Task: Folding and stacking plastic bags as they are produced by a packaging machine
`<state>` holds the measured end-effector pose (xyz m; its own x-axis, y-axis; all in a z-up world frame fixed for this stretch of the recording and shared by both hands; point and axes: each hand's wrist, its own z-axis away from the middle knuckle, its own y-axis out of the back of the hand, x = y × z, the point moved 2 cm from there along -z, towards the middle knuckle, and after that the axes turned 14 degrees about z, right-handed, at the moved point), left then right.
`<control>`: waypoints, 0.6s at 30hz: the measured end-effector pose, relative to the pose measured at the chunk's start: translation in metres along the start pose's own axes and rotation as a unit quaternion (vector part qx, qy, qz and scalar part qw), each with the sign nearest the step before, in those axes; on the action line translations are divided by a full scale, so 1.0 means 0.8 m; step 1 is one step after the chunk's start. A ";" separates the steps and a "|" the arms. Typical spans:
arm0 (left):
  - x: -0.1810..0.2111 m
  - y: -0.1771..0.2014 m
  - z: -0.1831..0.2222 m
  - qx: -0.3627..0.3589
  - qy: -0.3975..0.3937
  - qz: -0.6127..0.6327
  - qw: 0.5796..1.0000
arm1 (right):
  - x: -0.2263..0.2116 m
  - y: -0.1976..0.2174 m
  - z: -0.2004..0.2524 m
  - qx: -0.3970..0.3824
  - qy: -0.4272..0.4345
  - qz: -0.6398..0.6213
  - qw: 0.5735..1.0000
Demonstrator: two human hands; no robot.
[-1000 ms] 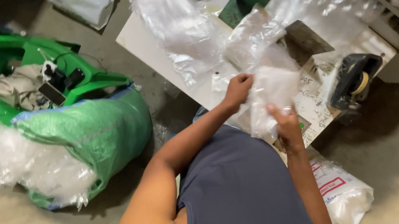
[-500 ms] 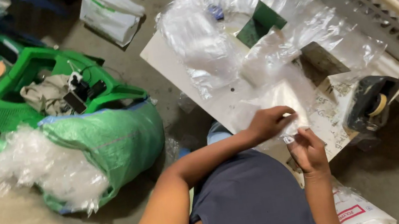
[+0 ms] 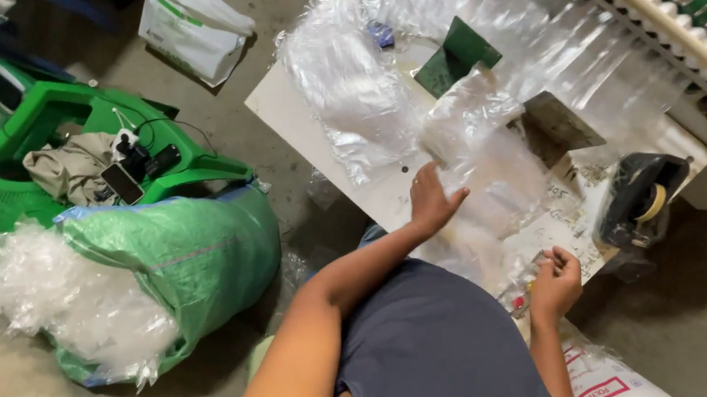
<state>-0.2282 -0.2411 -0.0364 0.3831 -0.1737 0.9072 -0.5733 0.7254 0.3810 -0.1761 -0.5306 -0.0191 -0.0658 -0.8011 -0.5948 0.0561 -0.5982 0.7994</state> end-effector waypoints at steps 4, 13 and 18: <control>0.030 0.002 0.006 -0.129 0.102 0.041 0.986 | -0.019 -0.068 -0.014 -0.123 -0.080 -0.218 0.965; 0.077 0.021 -0.026 -0.337 0.147 0.111 0.923 | -0.097 -0.029 -0.043 -0.274 -0.257 -0.565 0.735; 0.188 0.122 0.044 -0.564 0.036 0.098 0.819 | -0.059 0.048 0.009 -0.462 -0.178 -0.347 0.796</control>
<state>-0.2518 -0.2197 0.1437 0.4294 0.0297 0.9026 0.3884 0.8962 -0.2142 -0.1777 -0.5158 0.0406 -0.6699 -0.3138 -0.6729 0.5816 -0.7851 -0.2129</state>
